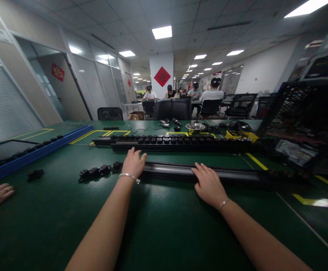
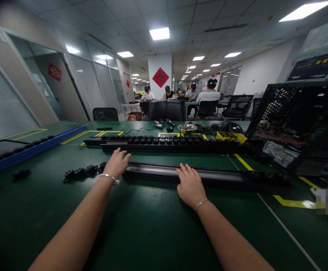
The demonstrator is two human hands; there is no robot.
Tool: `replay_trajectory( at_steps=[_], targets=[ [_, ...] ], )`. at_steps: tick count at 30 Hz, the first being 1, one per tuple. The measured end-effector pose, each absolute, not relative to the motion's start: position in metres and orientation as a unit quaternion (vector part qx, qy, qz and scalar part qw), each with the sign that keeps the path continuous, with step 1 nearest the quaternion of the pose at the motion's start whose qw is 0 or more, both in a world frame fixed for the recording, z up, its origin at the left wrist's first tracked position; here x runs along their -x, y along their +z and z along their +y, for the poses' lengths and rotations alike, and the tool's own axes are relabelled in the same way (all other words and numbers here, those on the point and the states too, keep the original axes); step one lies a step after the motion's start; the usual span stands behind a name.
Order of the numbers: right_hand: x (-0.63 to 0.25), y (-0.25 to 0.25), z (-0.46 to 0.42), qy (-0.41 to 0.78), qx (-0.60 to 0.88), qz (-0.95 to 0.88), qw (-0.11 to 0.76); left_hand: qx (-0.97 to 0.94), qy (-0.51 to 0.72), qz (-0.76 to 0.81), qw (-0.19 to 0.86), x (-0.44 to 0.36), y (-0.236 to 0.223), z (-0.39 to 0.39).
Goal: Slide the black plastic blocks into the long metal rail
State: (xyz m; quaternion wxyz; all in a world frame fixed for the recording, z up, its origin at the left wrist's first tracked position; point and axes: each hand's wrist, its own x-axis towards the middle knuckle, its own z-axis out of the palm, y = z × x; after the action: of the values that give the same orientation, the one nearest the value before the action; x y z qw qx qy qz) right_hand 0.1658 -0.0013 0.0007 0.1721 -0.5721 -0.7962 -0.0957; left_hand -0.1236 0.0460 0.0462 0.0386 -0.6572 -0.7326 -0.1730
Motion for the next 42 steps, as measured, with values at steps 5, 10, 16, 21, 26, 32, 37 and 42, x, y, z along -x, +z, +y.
replay_trajectory(
  at_steps=[5,10,16,21,26,32,37,42],
  targets=[
    [-0.165,0.002,-0.003,-0.085,0.570,-0.799,0.171,0.751,-0.212,-0.622,0.061,0.044,0.032,0.025],
    [-0.171,0.005,0.000,-0.068,0.571,-0.790,0.214,0.784,-0.173,-0.593,0.063,0.031,0.006,0.017],
    [-0.227,0.013,0.011,-0.166,0.695,-0.621,0.322,0.788,-0.160,-0.590,0.063,0.034,0.005,0.019],
    [-0.268,0.011,0.002,-0.208,0.792,-0.457,0.348,0.782,-0.149,-0.602,0.064,0.032,0.008,0.017],
    [-0.283,0.001,0.004,-0.137,0.843,-0.391,0.342,0.785,-0.149,-0.597,0.072,0.031,0.007,0.017],
    [-0.286,0.001,0.008,-0.132,0.838,-0.400,0.347,0.777,-0.143,-0.609,0.069,0.029,0.008,0.015],
    [-0.279,0.006,0.006,-0.121,0.846,-0.390,0.342,0.778,-0.151,-0.605,0.080,0.029,0.006,0.015],
    [-0.275,0.007,0.006,-0.118,0.847,-0.389,0.342,0.776,-0.146,-0.610,0.074,0.029,0.007,0.014]
  ],
)
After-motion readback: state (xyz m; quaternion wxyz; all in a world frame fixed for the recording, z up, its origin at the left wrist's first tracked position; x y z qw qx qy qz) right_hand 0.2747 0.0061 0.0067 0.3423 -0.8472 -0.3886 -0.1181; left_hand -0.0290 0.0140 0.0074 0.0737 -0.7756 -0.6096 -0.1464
